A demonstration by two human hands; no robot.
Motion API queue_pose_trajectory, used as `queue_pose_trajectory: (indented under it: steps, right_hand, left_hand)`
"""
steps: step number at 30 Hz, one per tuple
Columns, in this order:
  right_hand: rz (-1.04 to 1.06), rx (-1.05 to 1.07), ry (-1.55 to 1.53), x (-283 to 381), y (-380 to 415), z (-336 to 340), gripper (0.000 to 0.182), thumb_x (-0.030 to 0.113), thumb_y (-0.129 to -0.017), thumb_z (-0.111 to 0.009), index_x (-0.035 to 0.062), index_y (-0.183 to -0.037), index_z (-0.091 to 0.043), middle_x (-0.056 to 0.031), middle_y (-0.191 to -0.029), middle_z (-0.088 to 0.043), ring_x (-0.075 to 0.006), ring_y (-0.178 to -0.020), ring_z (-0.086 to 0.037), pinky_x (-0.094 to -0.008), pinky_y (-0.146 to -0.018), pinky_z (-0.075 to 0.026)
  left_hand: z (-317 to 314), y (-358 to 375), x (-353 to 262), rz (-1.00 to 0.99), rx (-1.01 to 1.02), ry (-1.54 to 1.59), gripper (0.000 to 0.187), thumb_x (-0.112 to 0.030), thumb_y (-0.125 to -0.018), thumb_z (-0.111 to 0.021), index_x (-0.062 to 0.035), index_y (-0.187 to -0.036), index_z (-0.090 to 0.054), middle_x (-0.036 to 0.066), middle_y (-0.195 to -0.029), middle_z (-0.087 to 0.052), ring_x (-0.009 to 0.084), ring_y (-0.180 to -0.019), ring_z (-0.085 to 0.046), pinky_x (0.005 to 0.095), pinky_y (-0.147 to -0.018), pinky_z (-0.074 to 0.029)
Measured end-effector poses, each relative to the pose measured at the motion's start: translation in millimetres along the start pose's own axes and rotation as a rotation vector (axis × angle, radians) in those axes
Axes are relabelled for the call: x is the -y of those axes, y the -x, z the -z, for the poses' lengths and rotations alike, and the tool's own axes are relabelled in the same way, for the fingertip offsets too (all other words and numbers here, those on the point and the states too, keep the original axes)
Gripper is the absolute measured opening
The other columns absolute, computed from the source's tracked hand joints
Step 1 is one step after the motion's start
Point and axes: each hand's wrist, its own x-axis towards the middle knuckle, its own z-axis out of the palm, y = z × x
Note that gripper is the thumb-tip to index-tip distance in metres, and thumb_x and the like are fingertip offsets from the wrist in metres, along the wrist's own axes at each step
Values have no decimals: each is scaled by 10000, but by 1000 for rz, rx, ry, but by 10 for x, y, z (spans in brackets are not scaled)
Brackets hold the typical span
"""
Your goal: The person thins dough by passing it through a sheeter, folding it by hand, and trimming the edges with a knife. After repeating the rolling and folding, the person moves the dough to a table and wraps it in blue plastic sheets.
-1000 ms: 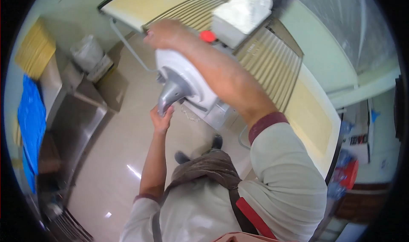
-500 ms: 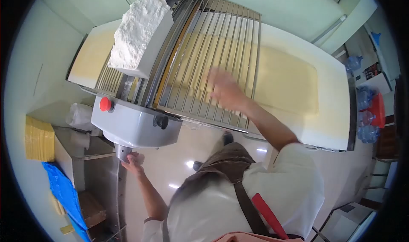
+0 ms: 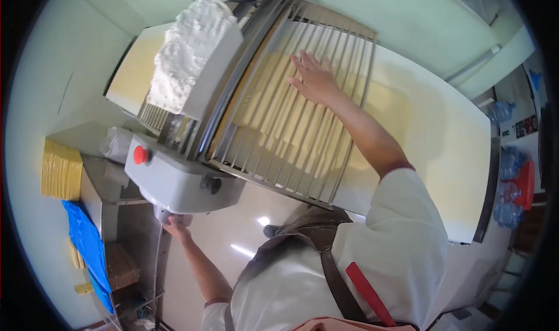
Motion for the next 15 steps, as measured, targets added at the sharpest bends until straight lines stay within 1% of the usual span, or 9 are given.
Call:
queue_pose_trajectory:
  steps: [2,4,5,8,10,11,12,14,15]
  right_hand:
    - [-367,115,48,-416,564,202,690,441,-965,-427,55,-1489,-198,-171,-1555,-166,-340,-1440,-145,-530,-1155,-110]
    - [-696,-176,13,-1333,1424,-107,694,374,-957,-456,36,-1492,-172,-187,-1550,-169,-360,-1440,-129,-510,-1163,-109]
    - [-702,-212,47,-1723,1913,-441,674,309,-954,-460,35,-1494,-164,-194,-1549,-167,-369,-1439,-123,-488,-1167,-118]
    - [-594,-251,-521,-967,2352,-410,638,145,-945,-440,12,-1492,-140,-216,-1549,-146,-421,-1429,-95,-422,-1175,-145]
    - [-355,-78,-375,-369,2243,-159,622,110,-946,-426,-7,-1486,-139,-214,-1549,-147,-414,-1432,-88,-417,-1178,-137]
    - [-272,-173,-491,-462,2167,-252,623,157,-946,-445,-12,-1478,-170,-219,-1544,-159,-414,-1432,-97,-465,-1170,-129]
    - [-290,-98,-310,-568,2059,-299,620,174,-949,-446,-8,-1478,-179,-221,-1541,-169,-413,-1427,-120,-483,-1161,-139]
    - [-283,35,67,-698,1682,-199,616,210,-954,-446,0,-1478,-199,-225,-1535,-189,-411,-1418,-164,-519,-1143,-158]
    - [-108,-32,71,-806,1521,-193,609,288,-970,-431,3,-1469,-230,-200,-1526,-237,-421,-1379,-254,-557,-1099,-207]
  left_hand:
    - [-164,31,-37,-188,-173,3,601,-459,-835,-671,64,-1087,-517,124,-964,-588,210,-811,-604,353,-686,-518]
    - [-35,-65,177,-204,-244,-8,665,-471,-826,-681,79,-1146,-489,159,-1066,-571,237,-874,-605,372,-720,-523]
    - [-147,16,-2,-225,-156,47,729,-482,-831,-676,97,-1210,-447,192,-1159,-545,267,-963,-596,393,-768,-523]
    - [-160,17,-71,-229,-118,39,739,-473,-855,-653,110,-1242,-416,219,-1225,-515,303,-1056,-574,424,-869,-499]
    - [-83,-15,144,-191,-186,12,735,-470,-857,-653,104,-1245,-408,211,-1230,-512,299,-1044,-578,424,-871,-496]
    - [-55,-29,86,-181,-227,-4,732,-468,-858,-652,101,-1247,-404,207,-1232,-511,296,-1038,-580,423,-871,-495]
    - [-69,-8,74,-113,-273,-42,725,-454,-870,-646,89,-1265,-371,202,-1233,-509,289,-1043,-574,406,-861,-498]
    - [-117,32,25,-202,-51,123,712,-429,-873,-654,46,-1296,-334,179,-1204,-520,266,-1032,-578,388,-823,-509]
    - [-188,75,-70,-197,-77,122,722,-434,-861,-666,25,-1305,-330,163,-1196,-526,266,-1001,-593,395,-802,-518]
